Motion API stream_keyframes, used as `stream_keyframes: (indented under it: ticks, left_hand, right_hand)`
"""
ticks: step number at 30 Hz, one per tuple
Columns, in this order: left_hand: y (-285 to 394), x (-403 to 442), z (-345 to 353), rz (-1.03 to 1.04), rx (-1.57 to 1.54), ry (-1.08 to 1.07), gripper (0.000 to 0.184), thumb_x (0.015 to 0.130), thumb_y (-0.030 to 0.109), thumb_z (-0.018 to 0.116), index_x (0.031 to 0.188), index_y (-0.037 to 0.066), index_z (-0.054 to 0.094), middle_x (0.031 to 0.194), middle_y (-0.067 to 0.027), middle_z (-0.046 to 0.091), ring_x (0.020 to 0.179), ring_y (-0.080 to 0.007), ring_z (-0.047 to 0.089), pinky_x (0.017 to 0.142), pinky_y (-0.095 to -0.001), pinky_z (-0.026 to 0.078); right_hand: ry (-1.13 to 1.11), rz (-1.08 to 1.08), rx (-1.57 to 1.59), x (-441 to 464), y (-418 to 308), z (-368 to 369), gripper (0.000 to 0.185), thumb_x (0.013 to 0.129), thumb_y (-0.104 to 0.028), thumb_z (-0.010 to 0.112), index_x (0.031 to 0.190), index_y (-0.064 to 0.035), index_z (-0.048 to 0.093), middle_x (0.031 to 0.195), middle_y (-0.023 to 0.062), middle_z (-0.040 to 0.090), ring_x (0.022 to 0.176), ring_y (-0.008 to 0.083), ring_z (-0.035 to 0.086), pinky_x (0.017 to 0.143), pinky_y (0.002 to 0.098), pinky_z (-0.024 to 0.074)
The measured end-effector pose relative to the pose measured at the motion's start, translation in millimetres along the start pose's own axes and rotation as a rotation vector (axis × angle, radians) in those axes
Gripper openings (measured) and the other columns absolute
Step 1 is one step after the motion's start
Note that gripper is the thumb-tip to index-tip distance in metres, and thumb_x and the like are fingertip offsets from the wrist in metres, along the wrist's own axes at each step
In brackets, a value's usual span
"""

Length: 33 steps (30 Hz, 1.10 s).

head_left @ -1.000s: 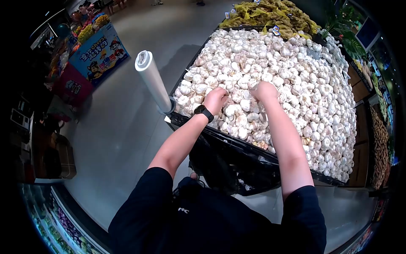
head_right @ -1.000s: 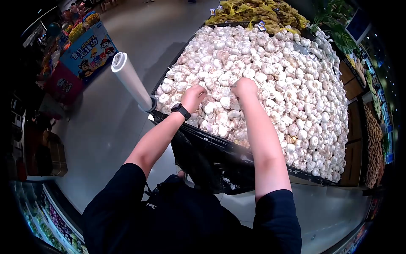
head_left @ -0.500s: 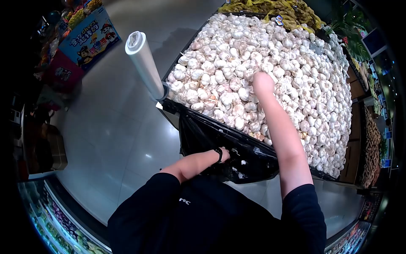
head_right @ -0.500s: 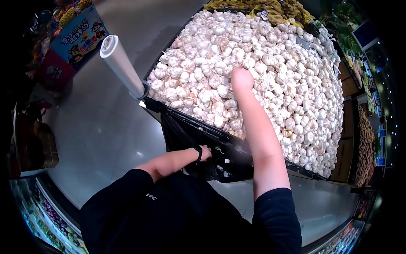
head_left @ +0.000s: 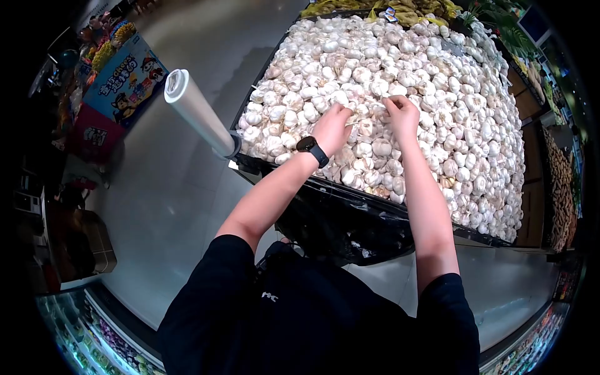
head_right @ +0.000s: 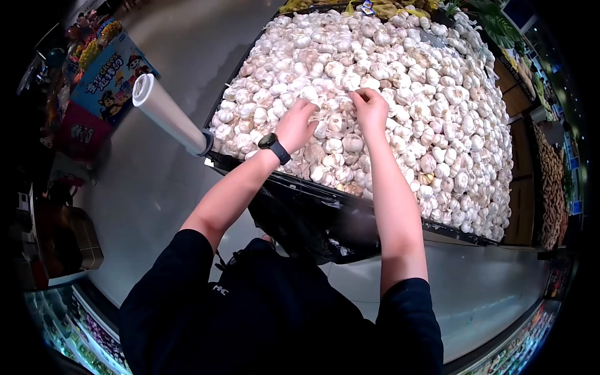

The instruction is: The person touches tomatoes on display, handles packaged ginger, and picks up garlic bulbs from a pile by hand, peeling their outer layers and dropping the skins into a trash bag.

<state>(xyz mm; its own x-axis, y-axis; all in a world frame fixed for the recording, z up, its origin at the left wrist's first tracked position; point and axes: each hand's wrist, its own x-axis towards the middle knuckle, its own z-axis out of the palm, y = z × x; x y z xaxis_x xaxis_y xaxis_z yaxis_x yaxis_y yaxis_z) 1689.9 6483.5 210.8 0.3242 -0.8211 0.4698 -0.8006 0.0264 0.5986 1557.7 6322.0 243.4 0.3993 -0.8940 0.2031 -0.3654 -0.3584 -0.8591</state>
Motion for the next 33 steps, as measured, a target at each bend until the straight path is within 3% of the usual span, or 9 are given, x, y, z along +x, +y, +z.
stream_keyframes:
  ticks: [2, 6, 10, 12, 14, 16, 21, 26, 33]
  left_hand:
    - [-7, 16, 4, -0.025, 0.073, -0.075, 0.032, 0.079, 0.008, 0.068, 0.108, 0.003, 0.057, 0.108, -0.0202, 0.053, 0.094, -0.0398, 0.059, 0.08, -0.0452, 0.049]
    - [-13, 20, 22, -0.06, 0.121, -0.095, 0.026, 0.079, 0.008, 0.067, 0.102, 0.004, 0.056, 0.103, -0.0197, 0.051, 0.091, -0.0404, 0.057, 0.078, -0.0459, 0.049]
    - [-30, 22, 32, 0.007, 0.12, -0.052, 0.012, 0.08, 0.004, 0.063, 0.09, 0.002, 0.059, 0.098, -0.0181, 0.054, 0.084, -0.0381, 0.059, 0.074, -0.0458, 0.05]
    - [-5, 18, 27, 0.08, 0.107, 0.026, 0.01, 0.08, 0.004, 0.062, 0.089, 0.002, 0.059, 0.098, -0.0177, 0.055, 0.083, -0.0378, 0.059, 0.073, -0.0453, 0.05]
    - [21, 9, 28, 0.256, 0.077, -0.184, 0.008, 0.081, 0.006, 0.06, 0.088, 0.003, 0.059, 0.098, -0.0157, 0.055, 0.084, -0.0339, 0.06, 0.074, -0.0431, 0.052]
    - [19, 0, 47, 0.374, 0.369, -0.389, 0.008, 0.08, 0.005, 0.057, 0.087, 0.004, 0.06, 0.095, -0.0144, 0.055, 0.086, -0.0303, 0.061, 0.076, -0.0401, 0.053]
    - [17, 3, 42, 0.342, 0.343, -0.377, 0.007, 0.078, 0.001, 0.056, 0.082, 0.002, 0.061, 0.091, -0.014, 0.055, 0.084, -0.0307, 0.061, 0.074, -0.0396, 0.052]
    - [53, -50, 11, 0.318, -0.069, -0.225, 0.011, 0.076, -0.002, 0.061, 0.086, 0.003, 0.064, 0.088, -0.0114, 0.057, 0.079, -0.0292, 0.061, 0.067, -0.0387, 0.051]
    - [27, -197, 109, 0.464, 0.114, -0.939, 0.019, 0.082, 0.013, 0.057, 0.099, 0.004, 0.06, 0.103, -0.0109, 0.054, 0.096, -0.0289, 0.058, 0.082, -0.0372, 0.051]
  right_hand:
    - [-0.023, 0.035, 0.379, -37, -4, -26, 0.014, 0.084, -0.011, 0.072, 0.087, 0.0016, 0.069, 0.071, 0.0051, 0.065, 0.058, 0.01, 0.057, 0.054, 0.024, 0.0447]
    - [-0.294, 0.316, 0.441, -149, 54, -66, 0.011, 0.085, -0.009, 0.071, 0.085, 0.0018, 0.067, 0.067, 0.002, 0.062, 0.056, 0.0084, 0.054, 0.054, 0.0217, 0.043]
    - [-0.501, 0.436, -0.136, -267, 131, -56, 0.012, 0.086, -0.008, 0.066, 0.084, 0.0038, 0.067, 0.073, 0.0107, 0.066, 0.064, 0.0158, 0.064, 0.062, 0.0294, 0.051]
    - [-0.293, 0.106, -0.518, -312, 206, -44, 0.017, 0.088, -0.012, 0.061, 0.087, 0.0031, 0.068, 0.086, 0.0203, 0.068, 0.08, 0.0309, 0.067, 0.074, 0.0403, 0.0538]
    - [-0.374, 0.372, -0.717, -329, 234, -37, 0.025, 0.089, -0.016, 0.054, 0.082, 0.0033, 0.069, 0.096, 0.0251, 0.067, 0.092, 0.0382, 0.065, 0.084, 0.0459, 0.0524]
    - [-0.561, 0.365, -0.815, -320, 238, -40, 0.025, 0.088, -0.017, 0.056, 0.08, 0.0023, 0.07, 0.089, 0.0241, 0.068, 0.085, 0.0396, 0.066, 0.081, 0.0468, 0.0531]
    - [-0.237, -0.139, -0.412, -217, 55, -64, 0.017, 0.086, -0.017, 0.064, 0.08, -0.0008, 0.064, 0.079, 0.0175, 0.061, 0.076, 0.0374, 0.061, 0.07, 0.0448, 0.0498]
    - [-0.074, -0.649, -0.843, -100, 10, -32, 0.032, 0.081, -0.013, 0.062, 0.113, -0.0103, 0.059, 0.112, 0.0117, 0.058, 0.113, 0.0279, 0.053, 0.097, 0.0407, 0.0414]
    - [-0.297, -0.651, -1.084, -50, 17, 10, 0.024, 0.081, -0.008, 0.056, 0.105, -0.011, 0.054, 0.093, 0.01, 0.061, 0.091, 0.0256, 0.064, 0.08, 0.0376, 0.049]
